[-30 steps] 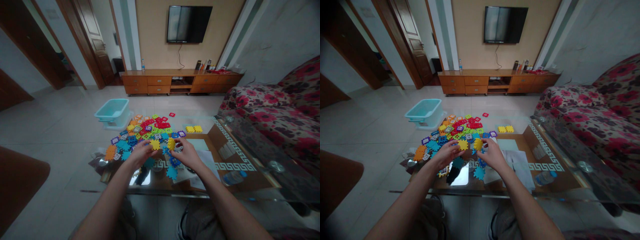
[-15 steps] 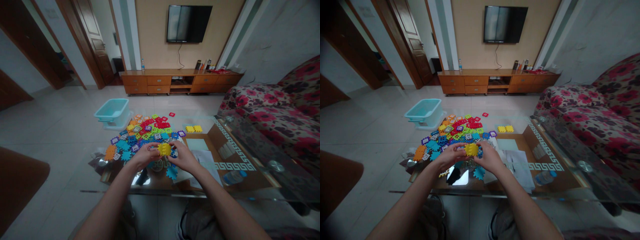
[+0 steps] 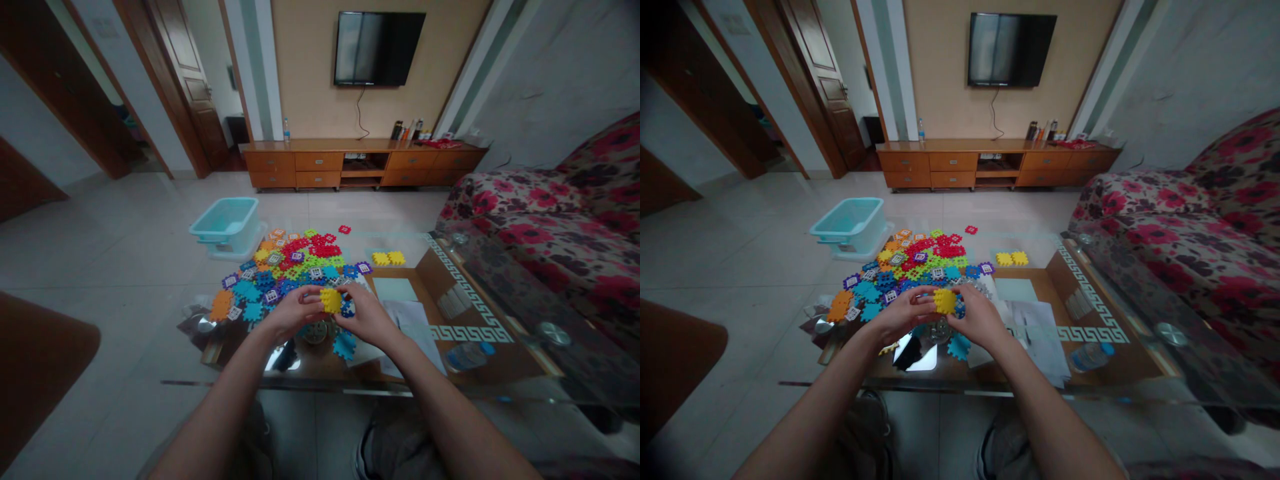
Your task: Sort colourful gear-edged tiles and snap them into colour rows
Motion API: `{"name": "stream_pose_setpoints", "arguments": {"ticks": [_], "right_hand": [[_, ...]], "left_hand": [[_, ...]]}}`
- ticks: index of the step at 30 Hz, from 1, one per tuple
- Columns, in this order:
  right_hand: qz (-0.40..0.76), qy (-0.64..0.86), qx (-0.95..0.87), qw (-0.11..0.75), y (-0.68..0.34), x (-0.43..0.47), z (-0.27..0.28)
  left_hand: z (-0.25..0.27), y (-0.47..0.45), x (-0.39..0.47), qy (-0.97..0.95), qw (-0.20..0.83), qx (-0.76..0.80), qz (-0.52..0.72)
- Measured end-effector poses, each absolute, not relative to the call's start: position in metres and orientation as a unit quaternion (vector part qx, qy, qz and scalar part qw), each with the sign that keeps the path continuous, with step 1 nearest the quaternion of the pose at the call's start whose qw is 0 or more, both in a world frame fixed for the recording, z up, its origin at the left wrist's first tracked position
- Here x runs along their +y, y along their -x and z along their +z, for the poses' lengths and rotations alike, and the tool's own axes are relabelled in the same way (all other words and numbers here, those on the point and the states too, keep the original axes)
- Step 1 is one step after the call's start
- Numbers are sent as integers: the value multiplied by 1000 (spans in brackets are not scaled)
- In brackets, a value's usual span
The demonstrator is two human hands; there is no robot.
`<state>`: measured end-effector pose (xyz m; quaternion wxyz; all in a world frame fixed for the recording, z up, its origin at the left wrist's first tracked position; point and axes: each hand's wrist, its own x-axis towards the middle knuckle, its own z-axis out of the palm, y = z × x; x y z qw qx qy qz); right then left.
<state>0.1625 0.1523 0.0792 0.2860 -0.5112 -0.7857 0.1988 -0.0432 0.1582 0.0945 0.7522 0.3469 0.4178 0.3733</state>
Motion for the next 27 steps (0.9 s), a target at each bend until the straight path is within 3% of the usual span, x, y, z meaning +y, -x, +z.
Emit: {"name": "stream_pose_setpoints", "arguments": {"ticks": [27], "right_hand": [[238, 466, -791, 316, -159, 149, 88]], "left_hand": [[97, 38, 156, -334, 764, 414, 365]]}}
